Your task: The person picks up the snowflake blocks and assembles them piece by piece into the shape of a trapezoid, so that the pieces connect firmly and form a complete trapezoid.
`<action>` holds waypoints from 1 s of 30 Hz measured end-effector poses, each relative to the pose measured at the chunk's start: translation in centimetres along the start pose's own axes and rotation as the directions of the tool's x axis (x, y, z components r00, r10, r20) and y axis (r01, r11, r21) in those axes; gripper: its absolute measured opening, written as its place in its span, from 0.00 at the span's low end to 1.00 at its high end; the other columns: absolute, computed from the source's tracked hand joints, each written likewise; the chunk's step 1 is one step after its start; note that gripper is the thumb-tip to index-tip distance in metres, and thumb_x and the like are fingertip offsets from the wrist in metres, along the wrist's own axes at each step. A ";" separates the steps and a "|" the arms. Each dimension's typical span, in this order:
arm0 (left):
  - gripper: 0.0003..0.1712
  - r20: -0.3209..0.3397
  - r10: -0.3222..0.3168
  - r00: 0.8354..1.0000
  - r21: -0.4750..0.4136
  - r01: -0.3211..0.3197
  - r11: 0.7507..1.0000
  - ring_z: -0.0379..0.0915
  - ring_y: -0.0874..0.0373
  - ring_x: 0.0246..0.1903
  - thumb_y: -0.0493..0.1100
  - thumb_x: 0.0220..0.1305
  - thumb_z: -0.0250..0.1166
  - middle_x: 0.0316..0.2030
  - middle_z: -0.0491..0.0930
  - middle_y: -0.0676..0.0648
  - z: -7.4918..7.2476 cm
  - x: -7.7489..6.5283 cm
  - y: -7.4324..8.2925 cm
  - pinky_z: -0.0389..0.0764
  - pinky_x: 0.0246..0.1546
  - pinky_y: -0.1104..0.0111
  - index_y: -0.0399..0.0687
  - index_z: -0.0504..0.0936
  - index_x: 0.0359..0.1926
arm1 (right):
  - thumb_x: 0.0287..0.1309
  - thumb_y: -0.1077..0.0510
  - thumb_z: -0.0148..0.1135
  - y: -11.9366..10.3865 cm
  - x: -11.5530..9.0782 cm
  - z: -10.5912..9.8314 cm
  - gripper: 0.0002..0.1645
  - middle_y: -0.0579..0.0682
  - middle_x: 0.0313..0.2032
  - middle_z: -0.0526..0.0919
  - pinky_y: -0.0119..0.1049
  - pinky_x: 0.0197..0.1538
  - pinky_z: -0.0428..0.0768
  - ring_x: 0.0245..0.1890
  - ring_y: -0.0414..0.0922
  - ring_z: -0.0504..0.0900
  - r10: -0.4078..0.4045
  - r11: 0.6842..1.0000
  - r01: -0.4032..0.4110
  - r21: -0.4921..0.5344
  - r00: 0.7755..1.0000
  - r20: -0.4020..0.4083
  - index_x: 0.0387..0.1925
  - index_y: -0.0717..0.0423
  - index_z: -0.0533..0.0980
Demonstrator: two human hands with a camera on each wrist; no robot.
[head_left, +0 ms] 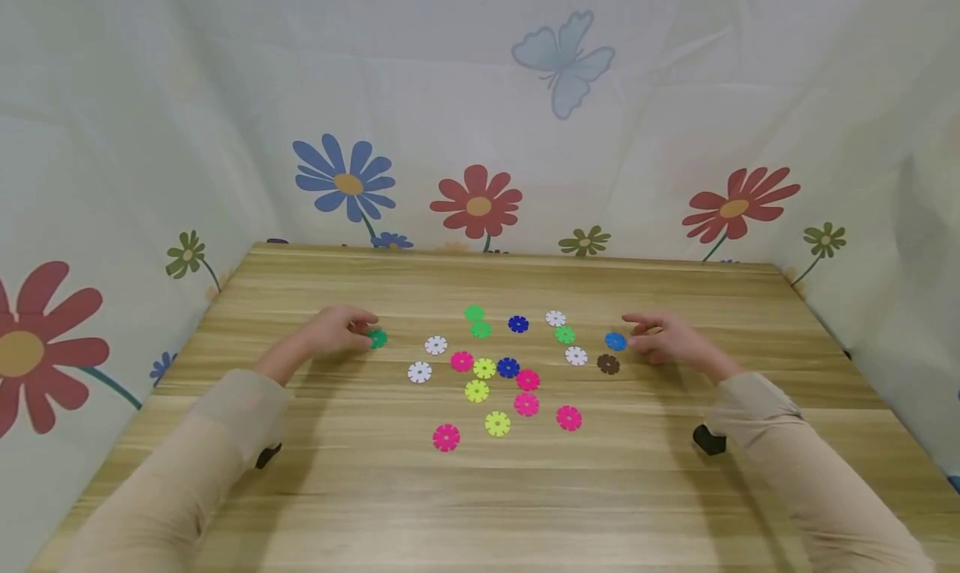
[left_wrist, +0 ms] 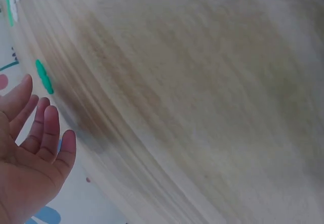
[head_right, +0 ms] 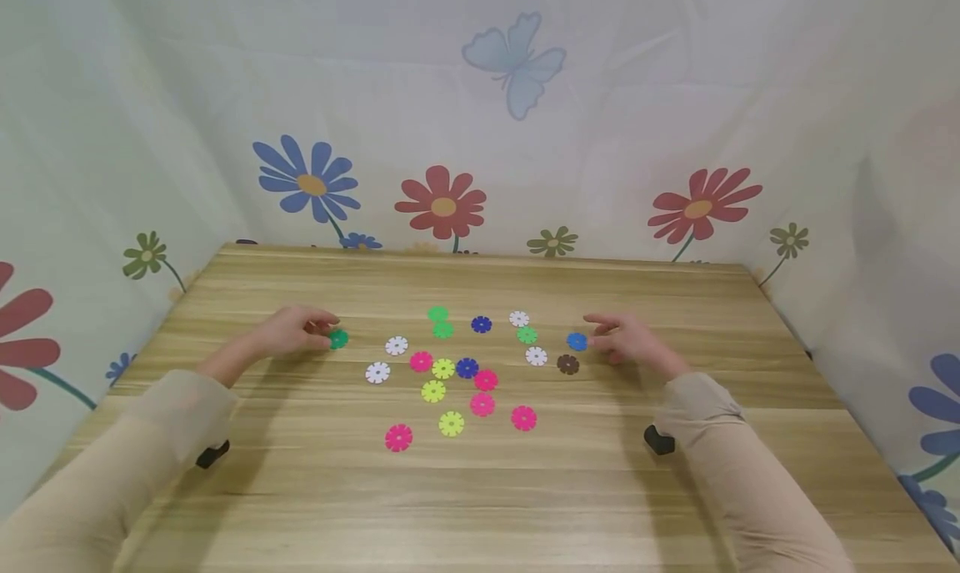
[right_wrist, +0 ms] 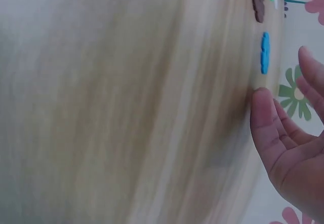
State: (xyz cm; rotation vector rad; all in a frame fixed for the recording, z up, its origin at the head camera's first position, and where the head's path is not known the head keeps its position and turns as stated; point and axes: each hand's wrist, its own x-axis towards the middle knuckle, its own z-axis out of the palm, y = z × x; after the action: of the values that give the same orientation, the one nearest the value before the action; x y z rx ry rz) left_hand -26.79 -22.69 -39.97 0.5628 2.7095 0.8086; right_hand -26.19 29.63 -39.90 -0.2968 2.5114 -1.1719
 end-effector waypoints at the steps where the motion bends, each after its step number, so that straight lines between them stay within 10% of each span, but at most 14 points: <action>1: 0.24 -0.001 -0.011 1.000 0.006 0.011 1.000 0.70 0.43 0.46 0.39 0.56 0.60 0.45 0.75 0.34 0.1 0.1 0.0 0.71 0.48 0.54 0.31 0.70 0.53 | 0.57 0.59 0.55 0.0 0.1 0.2 0.32 0.66 0.50 0.66 0.37 0.34 0.78 0.36 0.48 0.72 0.013 1.000 -0.013 0.003 1.000 0.004 0.61 0.61 0.59; 30: 0.16 -0.067 -0.050 0.996 0.105 0.057 0.993 0.72 0.48 0.41 0.41 0.52 0.64 0.38 0.78 0.40 0.9 0.8 0.5 0.71 0.45 0.56 0.37 0.76 0.42 | 0.50 0.62 0.61 -0.3 1.5 1.9 0.21 0.58 0.32 0.73 0.31 0.18 0.71 0.13 0.39 0.66 0.018 0.975 -0.041 -0.218 0.994 -0.106 0.47 0.64 0.72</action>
State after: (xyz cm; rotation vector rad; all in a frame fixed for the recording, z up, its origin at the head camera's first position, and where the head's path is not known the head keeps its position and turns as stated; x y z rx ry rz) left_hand -27.04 -21.59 -40.51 0.4925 2.8276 0.6825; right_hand -26.85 27.63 -41.12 -0.2590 2.7317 -0.9192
